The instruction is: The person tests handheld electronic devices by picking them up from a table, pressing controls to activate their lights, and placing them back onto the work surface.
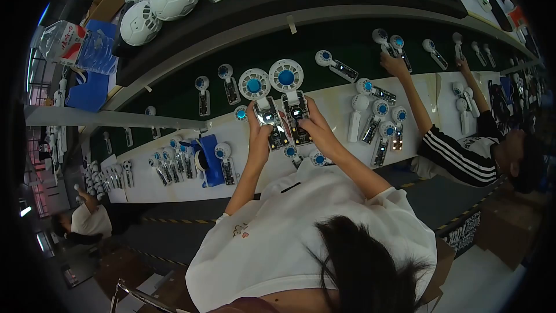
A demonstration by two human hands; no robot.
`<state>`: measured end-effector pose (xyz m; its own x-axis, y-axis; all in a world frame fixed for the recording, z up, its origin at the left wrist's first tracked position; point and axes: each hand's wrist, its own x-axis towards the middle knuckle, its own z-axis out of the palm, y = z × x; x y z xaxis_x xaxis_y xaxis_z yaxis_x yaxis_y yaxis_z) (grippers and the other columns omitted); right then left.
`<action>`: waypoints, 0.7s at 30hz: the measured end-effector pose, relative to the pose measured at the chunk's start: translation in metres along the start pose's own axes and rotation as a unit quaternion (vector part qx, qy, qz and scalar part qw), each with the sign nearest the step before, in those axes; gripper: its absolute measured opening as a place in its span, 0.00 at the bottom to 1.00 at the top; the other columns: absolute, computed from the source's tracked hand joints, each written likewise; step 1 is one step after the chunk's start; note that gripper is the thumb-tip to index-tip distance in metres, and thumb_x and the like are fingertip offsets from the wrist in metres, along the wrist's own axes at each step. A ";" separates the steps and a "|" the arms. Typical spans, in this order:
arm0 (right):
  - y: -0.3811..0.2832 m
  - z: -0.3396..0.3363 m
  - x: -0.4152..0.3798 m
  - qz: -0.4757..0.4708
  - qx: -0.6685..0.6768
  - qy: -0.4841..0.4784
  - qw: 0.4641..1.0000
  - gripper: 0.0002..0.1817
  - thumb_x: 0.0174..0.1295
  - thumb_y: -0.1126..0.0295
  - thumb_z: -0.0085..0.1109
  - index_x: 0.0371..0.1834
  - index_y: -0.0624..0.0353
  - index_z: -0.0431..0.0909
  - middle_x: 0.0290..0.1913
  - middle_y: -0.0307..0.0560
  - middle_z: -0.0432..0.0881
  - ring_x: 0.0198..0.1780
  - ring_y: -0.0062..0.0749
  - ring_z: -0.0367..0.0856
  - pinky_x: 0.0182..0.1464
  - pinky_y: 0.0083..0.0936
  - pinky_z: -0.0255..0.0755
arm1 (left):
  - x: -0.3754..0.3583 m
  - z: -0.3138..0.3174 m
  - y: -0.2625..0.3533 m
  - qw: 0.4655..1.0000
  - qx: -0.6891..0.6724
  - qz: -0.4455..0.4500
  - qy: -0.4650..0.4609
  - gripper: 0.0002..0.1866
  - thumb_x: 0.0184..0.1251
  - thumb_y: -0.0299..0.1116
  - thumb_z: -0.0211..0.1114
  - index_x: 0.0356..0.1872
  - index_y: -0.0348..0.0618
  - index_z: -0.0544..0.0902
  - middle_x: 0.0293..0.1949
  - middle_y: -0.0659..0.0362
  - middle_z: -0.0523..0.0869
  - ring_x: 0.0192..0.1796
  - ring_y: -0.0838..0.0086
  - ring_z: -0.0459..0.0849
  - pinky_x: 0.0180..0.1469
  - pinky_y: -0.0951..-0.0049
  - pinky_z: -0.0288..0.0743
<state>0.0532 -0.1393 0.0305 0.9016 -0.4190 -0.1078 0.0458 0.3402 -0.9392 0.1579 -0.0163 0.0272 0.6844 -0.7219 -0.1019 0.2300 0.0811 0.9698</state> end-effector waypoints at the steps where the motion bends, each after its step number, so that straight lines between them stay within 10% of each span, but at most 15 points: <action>1: 0.000 0.000 0.000 0.010 0.012 0.003 1.000 0.30 0.55 0.76 0.39 0.65 0.61 0.52 0.56 0.47 0.67 0.57 0.27 0.65 0.61 0.23 0.55 | 0.000 -0.001 -0.002 1.000 -0.025 -0.007 -0.002 0.36 0.49 0.18 0.43 0.65 0.43 0.46 0.54 0.53 0.65 0.51 0.72 0.70 0.54 0.77 0.64; 21: 0.035 -0.020 0.015 0.085 0.044 -0.005 0.995 0.37 0.49 0.77 0.41 0.68 0.60 0.48 0.58 0.46 0.66 0.56 0.26 0.68 0.57 0.21 0.62 | 0.014 -0.022 -0.056 1.000 0.024 -0.018 0.001 0.37 0.50 0.22 0.44 0.65 0.43 0.45 0.49 0.49 0.72 0.48 0.67 0.77 0.49 0.70 0.74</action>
<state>0.0598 -0.1504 -0.0105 0.9037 -0.3404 -0.2599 -0.0714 0.4785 -0.8752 0.1695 -0.0160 -0.0335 0.6776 -0.7226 -0.1371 0.2214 0.0226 0.9749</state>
